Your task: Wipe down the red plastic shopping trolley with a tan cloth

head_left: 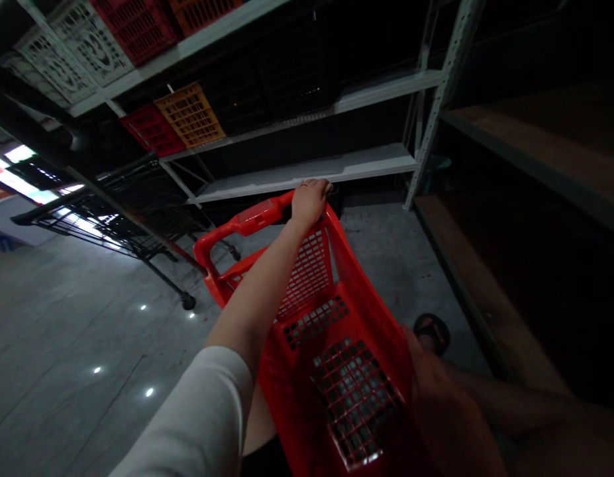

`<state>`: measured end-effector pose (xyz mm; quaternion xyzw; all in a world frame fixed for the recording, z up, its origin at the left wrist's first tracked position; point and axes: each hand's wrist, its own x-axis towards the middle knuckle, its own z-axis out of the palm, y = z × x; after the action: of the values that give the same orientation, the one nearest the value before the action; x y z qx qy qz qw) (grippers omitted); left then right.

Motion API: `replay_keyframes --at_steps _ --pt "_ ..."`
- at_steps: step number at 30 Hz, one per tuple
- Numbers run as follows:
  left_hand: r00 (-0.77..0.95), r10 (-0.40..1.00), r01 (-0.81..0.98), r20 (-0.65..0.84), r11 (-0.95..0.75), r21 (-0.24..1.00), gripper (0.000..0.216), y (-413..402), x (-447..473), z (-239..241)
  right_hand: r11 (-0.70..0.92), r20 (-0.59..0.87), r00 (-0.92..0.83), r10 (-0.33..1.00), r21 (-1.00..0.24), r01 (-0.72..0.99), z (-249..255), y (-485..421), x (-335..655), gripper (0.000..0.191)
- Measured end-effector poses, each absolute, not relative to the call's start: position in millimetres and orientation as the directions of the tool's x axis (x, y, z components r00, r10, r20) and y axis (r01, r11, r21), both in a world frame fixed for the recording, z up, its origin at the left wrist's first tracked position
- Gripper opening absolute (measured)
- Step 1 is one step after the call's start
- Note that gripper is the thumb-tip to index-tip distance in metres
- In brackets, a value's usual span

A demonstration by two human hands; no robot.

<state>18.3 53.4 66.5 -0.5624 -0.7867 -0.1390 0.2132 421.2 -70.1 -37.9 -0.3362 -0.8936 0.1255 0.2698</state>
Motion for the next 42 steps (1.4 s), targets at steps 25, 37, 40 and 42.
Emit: replay_keyframes --at_steps 25,37,40,42 --pt "-0.128 0.928 0.991 0.350 0.132 0.015 0.032 9.8 137.7 9.2 0.304 -0.172 -0.433 0.885 -0.492 0.816 -31.5 -63.7 443.8 0.041" --pt "0.402 0.902 0.913 0.154 -0.408 0.002 0.037 -44.4 275.8 -15.1 0.117 -0.179 -0.367 0.913 -0.747 0.654 -48.4 -34.3 438.8 0.038" --pt "0.377 0.921 0.926 0.099 -0.376 -0.033 0.039 -32.8 243.3 -5.4 0.072 -0.189 -0.347 0.919 -0.784 0.616 -52.8 -36.3 440.8 0.039" --pt "0.262 0.961 0.964 0.087 -0.258 -0.063 0.042 -22.6 203.1 6.2 0.051 -0.183 -0.339 0.923 -0.815 0.577 -56.4 -37.1 441.6 0.037"
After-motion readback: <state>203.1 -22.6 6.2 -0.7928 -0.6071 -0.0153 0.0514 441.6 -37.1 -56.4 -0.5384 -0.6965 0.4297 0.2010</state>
